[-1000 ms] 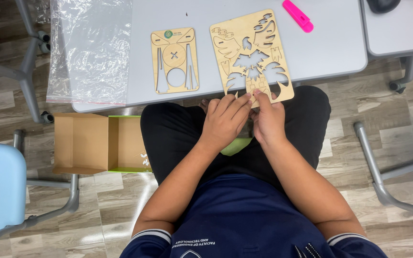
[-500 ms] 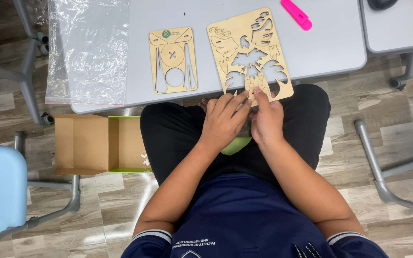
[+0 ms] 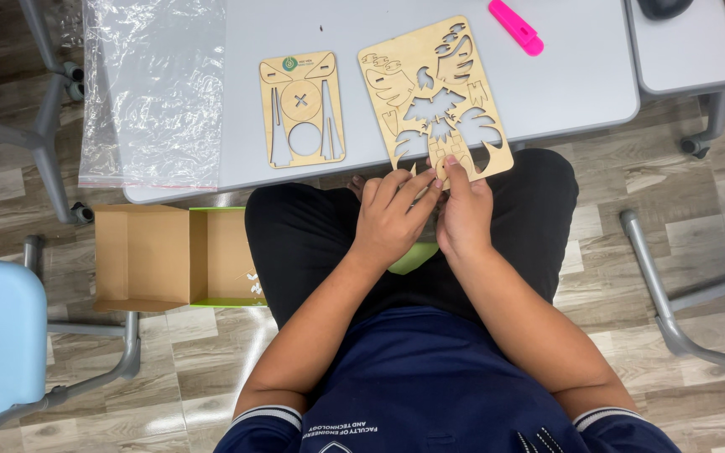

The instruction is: The person sits at a table and removes pre-cut wooden pieces from a laser-cut sheet. They then place the pieces onto the table and begin assembling a wooden model, fitting the pieces together by hand.

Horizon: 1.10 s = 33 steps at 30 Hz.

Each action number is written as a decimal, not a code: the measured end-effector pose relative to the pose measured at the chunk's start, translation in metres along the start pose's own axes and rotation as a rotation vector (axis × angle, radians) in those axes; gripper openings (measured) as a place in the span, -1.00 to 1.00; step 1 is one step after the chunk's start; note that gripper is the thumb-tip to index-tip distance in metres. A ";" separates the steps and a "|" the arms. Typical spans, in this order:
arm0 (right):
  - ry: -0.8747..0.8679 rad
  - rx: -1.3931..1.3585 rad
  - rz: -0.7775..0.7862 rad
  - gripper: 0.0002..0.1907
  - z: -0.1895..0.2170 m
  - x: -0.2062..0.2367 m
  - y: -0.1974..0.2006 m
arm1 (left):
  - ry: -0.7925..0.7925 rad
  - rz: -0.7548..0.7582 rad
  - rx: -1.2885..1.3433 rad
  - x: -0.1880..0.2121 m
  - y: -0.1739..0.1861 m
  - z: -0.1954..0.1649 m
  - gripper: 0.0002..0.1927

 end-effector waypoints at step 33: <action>-0.099 0.072 0.108 -0.49 -0.021 0.005 0.046 | 0.031 0.013 0.027 0.016 0.006 -0.003 -0.74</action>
Point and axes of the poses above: each hand's wrist, its own x-axis away from the middle knuckle, its own y-axis out of the back of the hand, z = x × y, the point moved 3 cm from there along -x, towards the middle knuckle, and after that the axes turned 9 degrees about -y, right-handed, at the moved point
